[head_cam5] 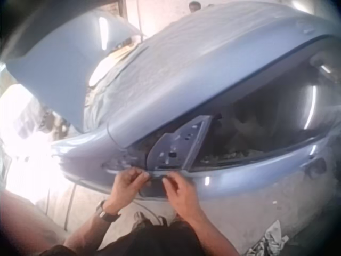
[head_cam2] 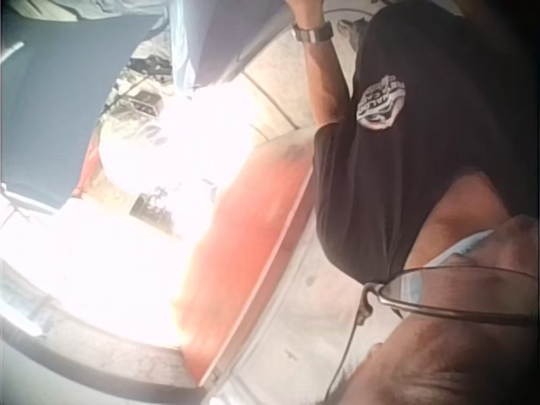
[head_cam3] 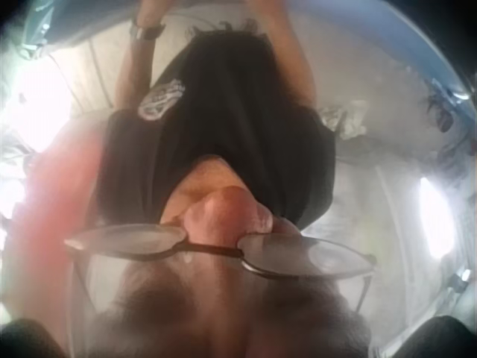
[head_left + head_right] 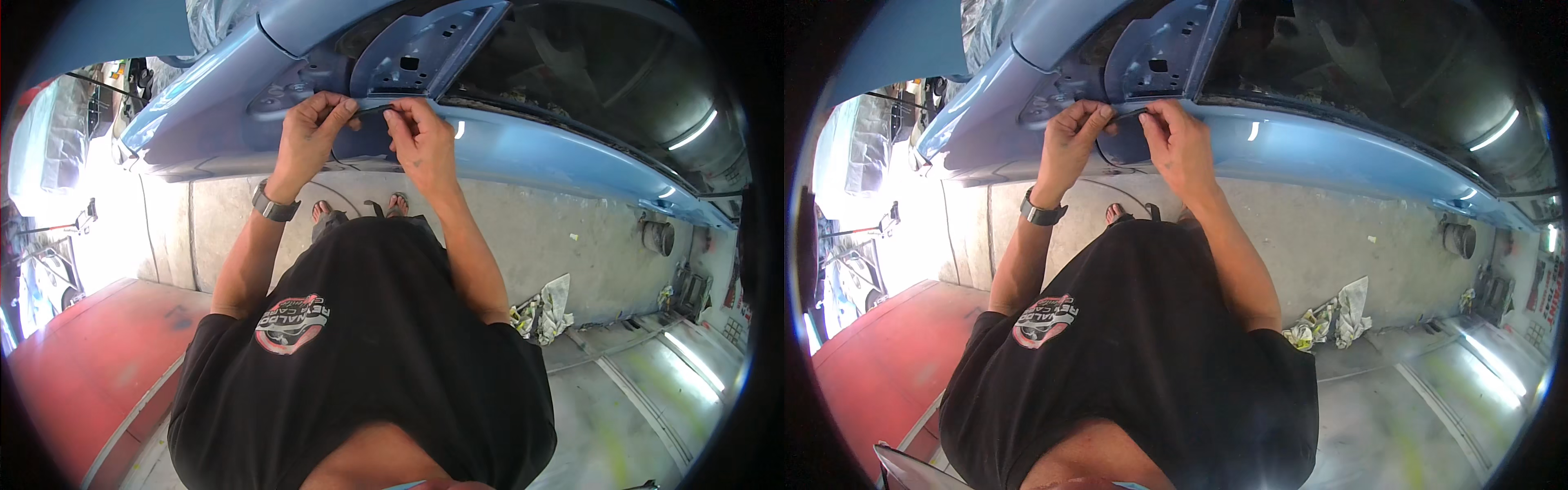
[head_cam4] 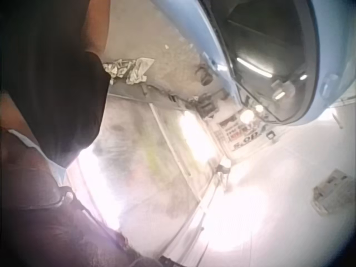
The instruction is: The person handles and fits small plastic and rubber components onto a vehicle body panel and windshield wipers by hand while crouching on the floor.
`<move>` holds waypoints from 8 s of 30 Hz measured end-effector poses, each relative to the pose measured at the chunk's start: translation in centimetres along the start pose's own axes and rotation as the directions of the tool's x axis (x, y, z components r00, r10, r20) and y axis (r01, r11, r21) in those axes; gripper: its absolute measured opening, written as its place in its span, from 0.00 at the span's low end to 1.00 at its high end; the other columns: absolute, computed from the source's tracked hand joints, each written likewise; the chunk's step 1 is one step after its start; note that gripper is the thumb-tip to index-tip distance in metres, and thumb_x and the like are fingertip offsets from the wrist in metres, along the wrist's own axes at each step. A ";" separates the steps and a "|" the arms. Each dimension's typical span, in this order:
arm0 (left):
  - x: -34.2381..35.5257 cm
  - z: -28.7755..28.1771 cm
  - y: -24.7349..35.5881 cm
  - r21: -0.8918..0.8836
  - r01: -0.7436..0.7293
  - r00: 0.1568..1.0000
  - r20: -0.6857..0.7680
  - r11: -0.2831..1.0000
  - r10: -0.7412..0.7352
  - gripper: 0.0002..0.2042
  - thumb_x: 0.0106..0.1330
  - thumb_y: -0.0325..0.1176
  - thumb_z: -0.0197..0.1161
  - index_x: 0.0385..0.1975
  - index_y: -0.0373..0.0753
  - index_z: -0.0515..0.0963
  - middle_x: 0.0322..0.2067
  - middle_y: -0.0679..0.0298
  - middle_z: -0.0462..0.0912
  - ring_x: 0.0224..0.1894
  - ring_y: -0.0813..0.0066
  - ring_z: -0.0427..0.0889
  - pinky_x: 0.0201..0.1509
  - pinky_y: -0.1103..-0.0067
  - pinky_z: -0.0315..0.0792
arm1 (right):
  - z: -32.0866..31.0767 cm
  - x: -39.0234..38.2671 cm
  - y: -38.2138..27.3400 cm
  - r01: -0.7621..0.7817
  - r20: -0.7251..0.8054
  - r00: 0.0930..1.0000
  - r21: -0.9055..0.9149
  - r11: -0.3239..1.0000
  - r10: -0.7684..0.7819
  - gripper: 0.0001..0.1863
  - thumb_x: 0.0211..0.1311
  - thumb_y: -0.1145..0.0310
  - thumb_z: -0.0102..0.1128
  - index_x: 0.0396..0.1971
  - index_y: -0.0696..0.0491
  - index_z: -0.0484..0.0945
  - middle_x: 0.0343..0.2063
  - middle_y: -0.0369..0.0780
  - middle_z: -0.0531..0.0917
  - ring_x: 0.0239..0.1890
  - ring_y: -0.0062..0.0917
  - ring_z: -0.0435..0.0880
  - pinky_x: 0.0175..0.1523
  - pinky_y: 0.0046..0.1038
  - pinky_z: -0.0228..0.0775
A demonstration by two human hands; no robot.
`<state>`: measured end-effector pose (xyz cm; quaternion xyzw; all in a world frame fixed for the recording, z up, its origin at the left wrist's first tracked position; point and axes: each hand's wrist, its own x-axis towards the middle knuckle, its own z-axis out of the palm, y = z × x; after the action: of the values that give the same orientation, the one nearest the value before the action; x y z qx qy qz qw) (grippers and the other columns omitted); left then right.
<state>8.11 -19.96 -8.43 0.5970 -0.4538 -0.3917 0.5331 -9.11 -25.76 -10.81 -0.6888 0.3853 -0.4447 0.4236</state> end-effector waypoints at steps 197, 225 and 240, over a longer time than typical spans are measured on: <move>25.0 -248.6 -53.0 -0.859 0.309 0.443 -0.251 0.409 -0.861 0.23 0.78 0.53 0.46 0.53 0.36 0.71 0.19 0.77 0.54 0.19 0.87 0.51 0.23 0.85 0.49 | 262.4 38.1 -6.9 -0.248 0.384 0.692 -0.668 0.701 0.611 0.05 0.55 0.69 0.62 0.28 0.49 0.86 0.34 0.49 0.86 0.40 0.47 0.85 0.47 0.42 0.78; 50.6 -260.1 -99.3 -0.925 0.325 0.853 0.197 0.198 -0.483 0.40 0.73 0.66 0.36 0.63 0.31 0.66 0.48 0.52 0.81 0.51 0.60 0.82 0.58 0.66 0.76 | 276.1 46.2 6.0 -0.147 0.567 0.786 -0.216 0.965 0.247 0.07 0.64 0.72 0.61 0.38 0.59 0.81 0.28 0.47 0.85 0.26 0.36 0.83 0.33 0.32 0.73; 57.4 -253.0 -98.9 -0.810 0.276 0.957 0.180 0.518 -0.227 0.19 0.79 0.35 0.42 0.62 0.30 0.65 0.63 0.47 0.71 0.67 0.50 0.70 0.72 0.59 0.65 | 267.5 50.5 7.8 -0.150 0.163 0.971 -0.169 0.974 0.177 0.13 0.64 0.65 0.62 0.33 0.62 0.82 0.17 0.36 0.78 0.20 0.16 0.72 0.27 0.23 0.66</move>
<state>277.28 -2.04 -74.05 0.3252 -0.1391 -0.6463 0.6761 256.41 -9.85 -69.34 -0.7222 0.4353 -0.3139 0.4364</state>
